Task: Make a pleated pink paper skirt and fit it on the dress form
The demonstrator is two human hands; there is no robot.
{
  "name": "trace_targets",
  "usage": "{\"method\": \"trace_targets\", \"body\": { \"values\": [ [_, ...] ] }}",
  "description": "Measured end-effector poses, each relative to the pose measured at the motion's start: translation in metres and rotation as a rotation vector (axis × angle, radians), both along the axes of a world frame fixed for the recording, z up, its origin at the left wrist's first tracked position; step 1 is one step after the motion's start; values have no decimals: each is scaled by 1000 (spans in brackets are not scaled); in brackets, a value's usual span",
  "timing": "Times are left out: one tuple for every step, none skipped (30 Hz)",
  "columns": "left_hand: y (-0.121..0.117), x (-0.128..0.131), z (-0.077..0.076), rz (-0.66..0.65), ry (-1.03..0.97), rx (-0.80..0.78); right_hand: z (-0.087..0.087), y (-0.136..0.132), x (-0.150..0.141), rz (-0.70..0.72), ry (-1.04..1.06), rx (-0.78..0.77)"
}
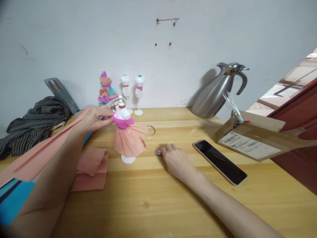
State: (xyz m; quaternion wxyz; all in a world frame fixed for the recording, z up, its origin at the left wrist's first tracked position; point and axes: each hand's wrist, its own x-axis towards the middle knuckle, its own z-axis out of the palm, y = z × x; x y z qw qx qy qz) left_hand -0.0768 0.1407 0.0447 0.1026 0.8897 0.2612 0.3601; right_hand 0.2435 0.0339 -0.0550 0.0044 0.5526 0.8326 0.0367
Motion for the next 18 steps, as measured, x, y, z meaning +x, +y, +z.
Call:
{"method": "trace_targets", "body": {
  "values": [
    [0, 0, 0, 2, -9, -5, -3, -1, -1, -10, -3, 8],
    [0, -1, 0, 5, -16, -11, -5, -1, -1, -11, -1, 15],
    [0, -1, -1, 9, -20, -15, -7, -1, -2, -11, 3, 23],
    [0, -2, -1, 12, -20, -15, -8, -1, -2, -12, 9, 31],
    [0, -2, -1, 15, -16, -13, -8, -1, -1, -12, 16, 38],
    [0, -3, -1, 18, -6, -11, -8, 0, 0, -12, 26, 43],
    [0, -4, -1, 21, 6, -11, -7, 0, 2, -11, 40, 46],
    [0, -5, 0, 26, 15, -14, -6, 1, 4, -12, 57, 48],
    [0, -5, 0, 31, 22, -16, -3, 2, 6, -15, 70, 51],
    [0, -6, 0, 36, 28, -17, 0, 3, 9, -23, 101, 46],
    [0, -6, 1, 41, 30, -13, 5, 4, 11, -38, 148, 38],
    [-1, -7, 1, 46, 30, -7, 11, 5, 12, -58, 202, 31],
    [-1, -7, 2, 52, 29, 1, 18, 7, 13, -84, 342, -3],
    [-1, -7, 3, 59, 31, 12, 26, 8, 13, -105, 472, -16],
    [-2, -6, 3, 67, 34, 26, 35, 9, 12, -101, 569, -8],
    [-2, -5, 4, 75, 39, 45, 44, 11, 10, -78, 654, -25],
    [-3, -4, 5, 81, 45, 65, 52, 13, 8, -52, 752, -61],
    [-4, -3, 5, 86, 51, 81, 61, 17, 5, -25, 857, -85]
  ]
}}
